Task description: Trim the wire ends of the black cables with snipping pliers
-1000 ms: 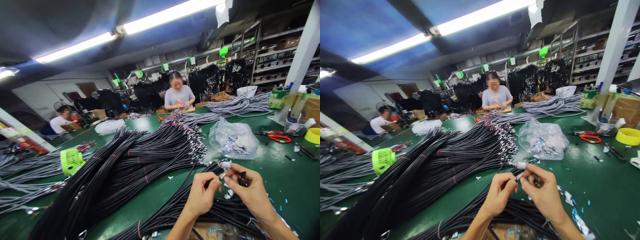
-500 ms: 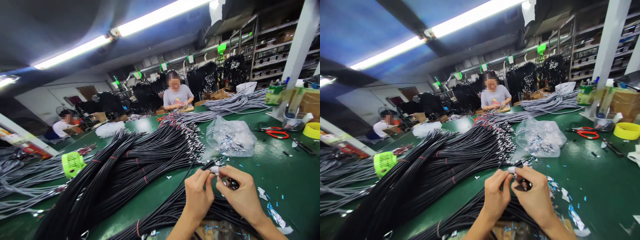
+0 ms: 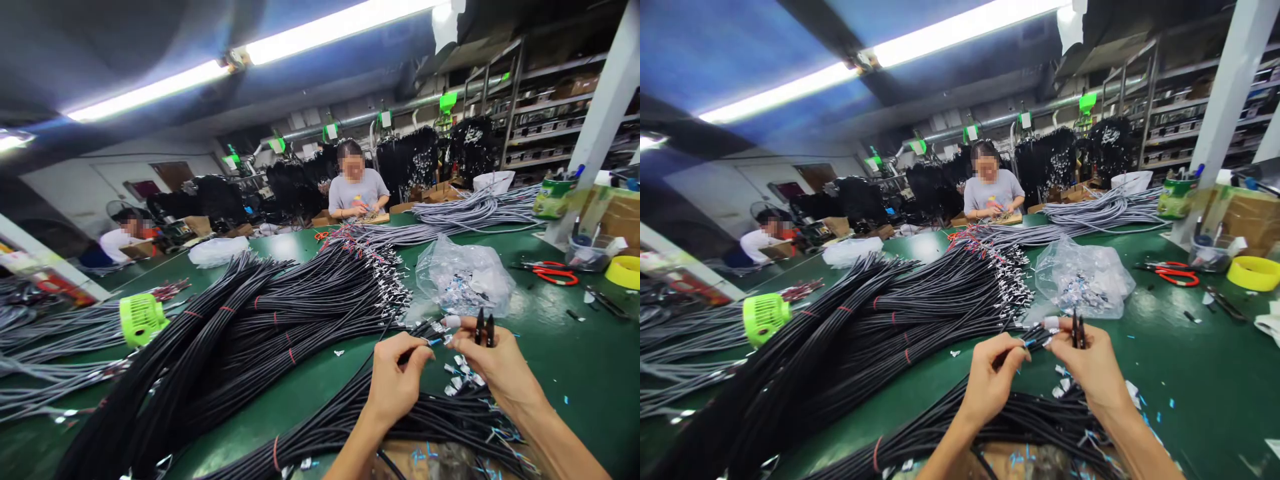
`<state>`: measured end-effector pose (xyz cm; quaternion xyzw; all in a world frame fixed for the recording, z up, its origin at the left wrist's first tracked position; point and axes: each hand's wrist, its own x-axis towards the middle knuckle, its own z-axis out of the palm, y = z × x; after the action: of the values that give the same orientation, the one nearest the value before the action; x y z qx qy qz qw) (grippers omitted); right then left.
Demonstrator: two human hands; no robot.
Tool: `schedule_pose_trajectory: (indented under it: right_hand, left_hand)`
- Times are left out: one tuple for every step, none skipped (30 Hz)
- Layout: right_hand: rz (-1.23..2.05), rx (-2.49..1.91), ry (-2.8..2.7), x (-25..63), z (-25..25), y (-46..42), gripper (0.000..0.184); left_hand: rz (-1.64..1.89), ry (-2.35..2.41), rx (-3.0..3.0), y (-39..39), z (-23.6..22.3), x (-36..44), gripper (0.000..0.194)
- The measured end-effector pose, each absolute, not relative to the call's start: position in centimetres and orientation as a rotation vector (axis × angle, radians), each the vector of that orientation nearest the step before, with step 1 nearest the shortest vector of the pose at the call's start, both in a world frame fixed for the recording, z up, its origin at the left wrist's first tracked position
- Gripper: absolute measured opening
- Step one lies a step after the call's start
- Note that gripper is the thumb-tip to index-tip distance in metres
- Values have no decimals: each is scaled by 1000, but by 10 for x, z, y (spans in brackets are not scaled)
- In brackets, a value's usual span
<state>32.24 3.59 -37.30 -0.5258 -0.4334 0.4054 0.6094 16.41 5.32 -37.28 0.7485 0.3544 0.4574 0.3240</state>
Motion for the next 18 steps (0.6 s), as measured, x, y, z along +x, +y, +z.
schedule_pose_trajectory:
  right_hand:
    - [938,-1209,-1021,322,-372,35,32]
    - [934,-1208,-1050,321,-372,33,30]
    - [925,-1209,-1088,321,-372,32,29]
    - [910,-1214,-1139,320,-372,30,28]
    - [887,-1220,-1202,320,-372,29,27]
    - [854,-1226,-1271,320,-372,28,26]
    - [812,-1231,-1337,320,-371,27,26]
    - [765,-1235,-1394,320,-371,26,24]
    - [711,-1242,-1439,320,-371,25,24]
    - [654,-1249,-1473,321,-370,25,24]
    - [598,-1253,-1498,321,-370,25,23]
    - [547,-1253,-1519,321,-369,25,23]
    - [506,-1247,-1544,322,-368,24,22]
    - [474,-1239,-1566,322,-368,24,20]
    - [453,-1233,-1584,322,-368,23,18]
    - [436,-1230,-1598,322,-367,23,17]
    - [423,-1232,-1607,322,-368,22,15]
    - [407,-1234,-1614,322,-368,22,14]
  left_hand:
    - [1189,940,1917,54,-373,164,27]
    - [1175,944,1885,54,-374,165,27]
    - [1159,941,1864,55,-374,166,27]
    - [1149,934,1850,55,-375,167,27]
    - [1145,927,1836,55,-376,167,26]
    - [1147,920,1822,55,-376,168,26]
    - [1149,914,1808,55,-377,168,26]
    - [1151,909,1797,55,-377,168,26]
    - [1148,905,1789,55,-376,168,26]
    - [1145,903,1785,54,-376,168,27]
    - [1140,901,1782,54,-376,167,27]
    - [1135,901,1778,54,-375,167,28]
    - [1130,900,1774,54,-375,167,28]
    - [1129,901,1768,54,-375,167,29]
    - [1130,904,1763,54,-374,166,29]
    - [1137,909,1760,54,-374,166,28]
    - [1146,913,1763,54,-373,166,27]
    - [1158,915,1772,54,-373,166,25]
